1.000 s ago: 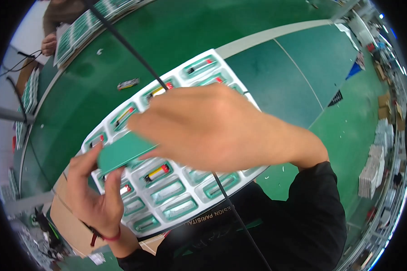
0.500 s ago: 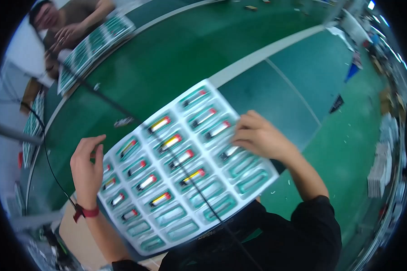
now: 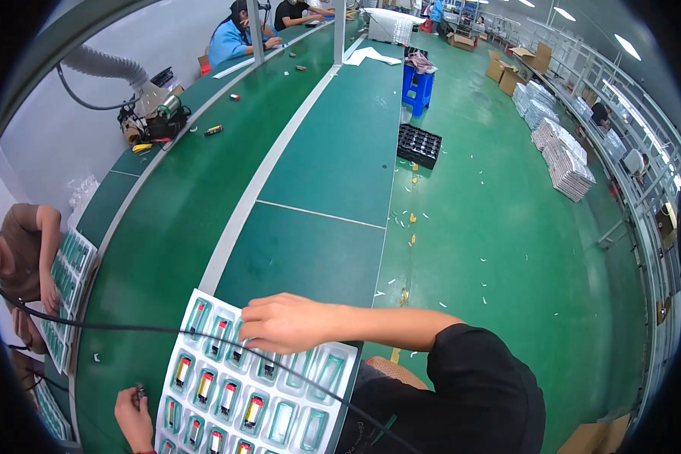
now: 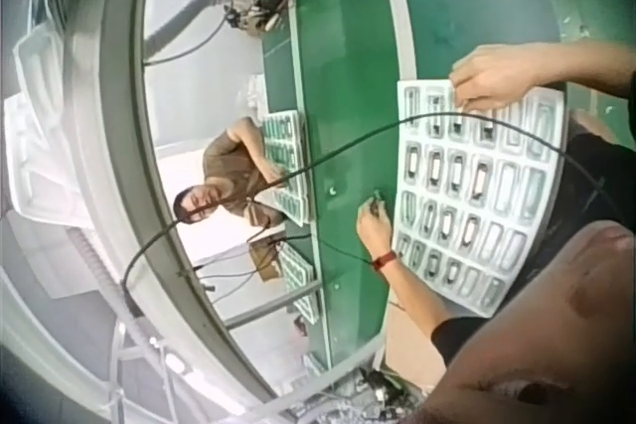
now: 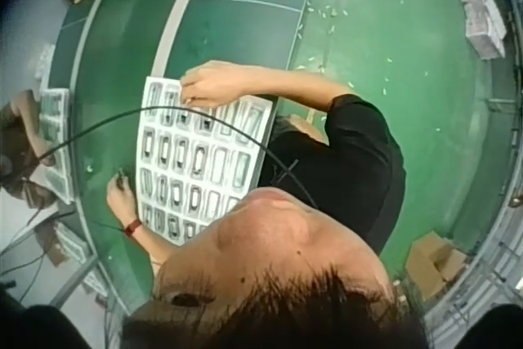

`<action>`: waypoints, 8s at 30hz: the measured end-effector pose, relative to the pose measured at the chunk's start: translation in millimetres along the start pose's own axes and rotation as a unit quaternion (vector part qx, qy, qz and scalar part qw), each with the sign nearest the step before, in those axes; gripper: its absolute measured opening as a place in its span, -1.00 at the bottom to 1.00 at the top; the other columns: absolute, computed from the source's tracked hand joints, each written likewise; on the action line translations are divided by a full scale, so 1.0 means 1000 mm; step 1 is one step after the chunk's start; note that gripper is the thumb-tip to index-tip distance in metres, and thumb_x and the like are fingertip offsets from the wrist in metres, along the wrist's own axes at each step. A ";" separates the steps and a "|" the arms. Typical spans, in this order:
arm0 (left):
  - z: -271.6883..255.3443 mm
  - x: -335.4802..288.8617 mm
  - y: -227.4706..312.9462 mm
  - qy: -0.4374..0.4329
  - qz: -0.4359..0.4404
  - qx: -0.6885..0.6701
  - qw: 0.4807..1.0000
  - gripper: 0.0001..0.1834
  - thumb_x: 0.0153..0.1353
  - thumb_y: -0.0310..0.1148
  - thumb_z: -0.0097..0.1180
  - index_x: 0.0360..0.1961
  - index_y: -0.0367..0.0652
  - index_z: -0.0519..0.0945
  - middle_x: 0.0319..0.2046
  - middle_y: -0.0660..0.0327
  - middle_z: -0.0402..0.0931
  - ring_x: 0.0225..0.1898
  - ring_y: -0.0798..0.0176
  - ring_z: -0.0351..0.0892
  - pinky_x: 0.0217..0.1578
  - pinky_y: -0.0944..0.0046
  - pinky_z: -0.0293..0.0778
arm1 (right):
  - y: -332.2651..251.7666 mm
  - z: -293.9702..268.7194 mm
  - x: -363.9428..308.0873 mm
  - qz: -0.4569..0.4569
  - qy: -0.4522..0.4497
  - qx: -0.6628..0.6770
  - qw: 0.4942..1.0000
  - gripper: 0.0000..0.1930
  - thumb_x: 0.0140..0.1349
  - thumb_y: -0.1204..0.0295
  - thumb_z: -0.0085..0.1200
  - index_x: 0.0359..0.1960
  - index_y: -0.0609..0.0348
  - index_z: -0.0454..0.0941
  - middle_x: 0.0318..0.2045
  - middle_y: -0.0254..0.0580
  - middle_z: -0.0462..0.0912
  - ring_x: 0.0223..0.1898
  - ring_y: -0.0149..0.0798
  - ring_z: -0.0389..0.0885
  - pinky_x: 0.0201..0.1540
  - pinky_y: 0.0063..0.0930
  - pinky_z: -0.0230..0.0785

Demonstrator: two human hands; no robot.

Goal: The person assembles batteries into green plastic cases by hand on a manufacturing production line.

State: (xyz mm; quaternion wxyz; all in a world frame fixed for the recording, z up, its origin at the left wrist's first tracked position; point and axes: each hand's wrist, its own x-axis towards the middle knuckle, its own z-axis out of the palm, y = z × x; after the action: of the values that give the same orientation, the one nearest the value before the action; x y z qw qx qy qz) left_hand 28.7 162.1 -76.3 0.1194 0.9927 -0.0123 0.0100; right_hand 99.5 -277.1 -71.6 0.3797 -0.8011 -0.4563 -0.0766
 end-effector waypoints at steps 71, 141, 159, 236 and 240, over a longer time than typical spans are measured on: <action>-0.060 -0.153 0.137 0.257 -0.001 -0.219 0.941 -0.74 -0.03 -0.67 0.16 -0.24 -0.34 0.52 -0.25 0.04 0.53 -0.29 0.26 0.56 -0.28 0.37 0.49 | -0.103 0.067 0.107 0.102 -0.154 0.515 0.837 -0.75 0.25 0.55 0.01 -0.06 0.38 0.42 -0.36 0.02 0.64 -0.41 -0.28 0.68 -0.49 -0.57 0.50; -0.007 -0.104 0.150 0.270 0.016 -0.408 0.872 -0.52 -0.06 -0.74 0.27 -0.16 -0.20 0.32 0.02 -0.10 0.49 0.12 0.06 0.48 0.11 0.19 0.41 | -0.113 0.074 0.093 -0.040 -0.030 0.344 0.937 -0.71 0.05 0.56 0.29 -0.14 0.22 0.62 -0.40 -0.23 0.66 -0.70 -0.64 0.38 -0.69 -0.71 0.04; 0.002 -0.106 0.156 0.264 -0.023 -0.465 0.845 -0.52 0.00 -0.70 0.26 -0.15 -0.21 0.27 -0.01 -0.05 0.51 0.07 0.22 0.51 0.05 0.31 0.40 | -0.116 0.081 0.088 0.001 -0.052 0.326 0.944 -0.71 0.01 0.53 0.33 -0.18 0.24 0.60 -0.42 -0.24 0.66 -0.69 -0.63 0.36 -0.67 -0.73 0.10; 0.005 -0.113 0.168 0.264 0.025 -0.514 0.816 -0.53 0.04 -0.63 0.27 -0.13 -0.23 0.24 0.00 -0.08 0.45 0.06 0.10 0.49 0.04 0.22 0.40 | -0.116 0.068 0.085 -0.131 -0.019 0.273 0.953 -0.64 -0.07 0.55 0.40 -0.22 0.37 0.56 -0.40 -0.06 0.64 -0.67 -0.58 0.42 -0.72 -0.73 0.18; 0.009 -0.111 0.165 0.266 0.027 -0.514 0.815 -0.52 0.03 -0.63 0.27 -0.12 -0.23 0.25 0.00 -0.07 0.43 0.06 0.10 0.48 0.04 0.22 0.39 | -0.115 0.075 0.087 -0.203 0.053 0.211 0.955 -0.65 -0.12 0.55 0.42 -0.27 0.37 0.57 -0.33 -0.05 0.60 -0.56 -0.49 0.49 -0.66 -0.69 0.21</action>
State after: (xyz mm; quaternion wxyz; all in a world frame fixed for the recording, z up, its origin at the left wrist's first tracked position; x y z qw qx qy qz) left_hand -86.8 2.4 -48.6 0.6107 0.7448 -0.0104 0.2687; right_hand 41.8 -133.8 -21.6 0.5399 -0.5883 -0.5942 -0.0967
